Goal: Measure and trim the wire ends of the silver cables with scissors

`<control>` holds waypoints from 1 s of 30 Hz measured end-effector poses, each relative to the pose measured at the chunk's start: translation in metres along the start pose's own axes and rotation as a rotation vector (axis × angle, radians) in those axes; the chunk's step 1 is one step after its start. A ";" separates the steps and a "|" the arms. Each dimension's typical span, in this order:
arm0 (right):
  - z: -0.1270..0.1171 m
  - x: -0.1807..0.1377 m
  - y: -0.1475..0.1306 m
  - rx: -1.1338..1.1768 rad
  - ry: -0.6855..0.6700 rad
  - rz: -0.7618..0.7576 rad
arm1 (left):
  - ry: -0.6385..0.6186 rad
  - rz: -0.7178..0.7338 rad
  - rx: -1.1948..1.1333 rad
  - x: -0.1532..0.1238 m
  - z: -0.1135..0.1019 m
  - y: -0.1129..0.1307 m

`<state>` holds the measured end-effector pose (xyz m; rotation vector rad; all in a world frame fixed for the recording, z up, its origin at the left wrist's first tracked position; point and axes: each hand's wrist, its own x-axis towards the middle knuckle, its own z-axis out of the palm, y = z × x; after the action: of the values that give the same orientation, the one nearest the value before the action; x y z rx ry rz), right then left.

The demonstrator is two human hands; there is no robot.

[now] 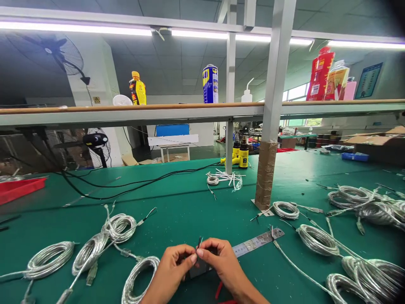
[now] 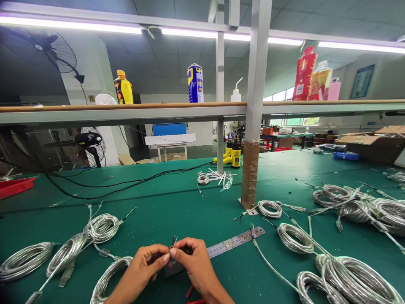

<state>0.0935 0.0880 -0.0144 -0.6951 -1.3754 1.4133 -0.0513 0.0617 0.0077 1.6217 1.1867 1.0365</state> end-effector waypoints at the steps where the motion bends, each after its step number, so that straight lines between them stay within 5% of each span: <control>1: 0.000 0.000 0.001 -0.002 0.007 0.000 | -0.041 -0.042 -0.078 0.001 -0.001 -0.001; 7: 0.006 -0.005 0.000 -0.309 0.143 -0.098 | -0.041 -0.204 -0.201 0.003 0.005 -0.003; 12: 0.015 -0.011 -0.004 -0.720 0.315 -0.255 | 0.071 -0.158 -0.144 0.003 0.013 -0.008; 17: 0.012 -0.006 -0.002 -0.534 0.192 -0.164 | 0.071 -0.026 0.103 -0.005 0.014 -0.003; 22: 0.001 0.006 0.003 -0.226 0.278 -0.095 | 0.134 0.179 0.388 -0.013 0.017 0.008; 26: -0.011 0.011 0.005 -0.102 0.400 -0.026 | 0.209 0.103 0.212 -0.013 0.017 0.009; 30: -0.001 0.002 0.003 -0.116 0.103 -0.013 | 0.263 0.081 -0.034 -0.009 0.012 0.005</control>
<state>0.0937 0.0905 -0.0168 -0.8215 -1.3860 1.2781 -0.0403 0.0505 0.0079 1.5513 1.2743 1.3466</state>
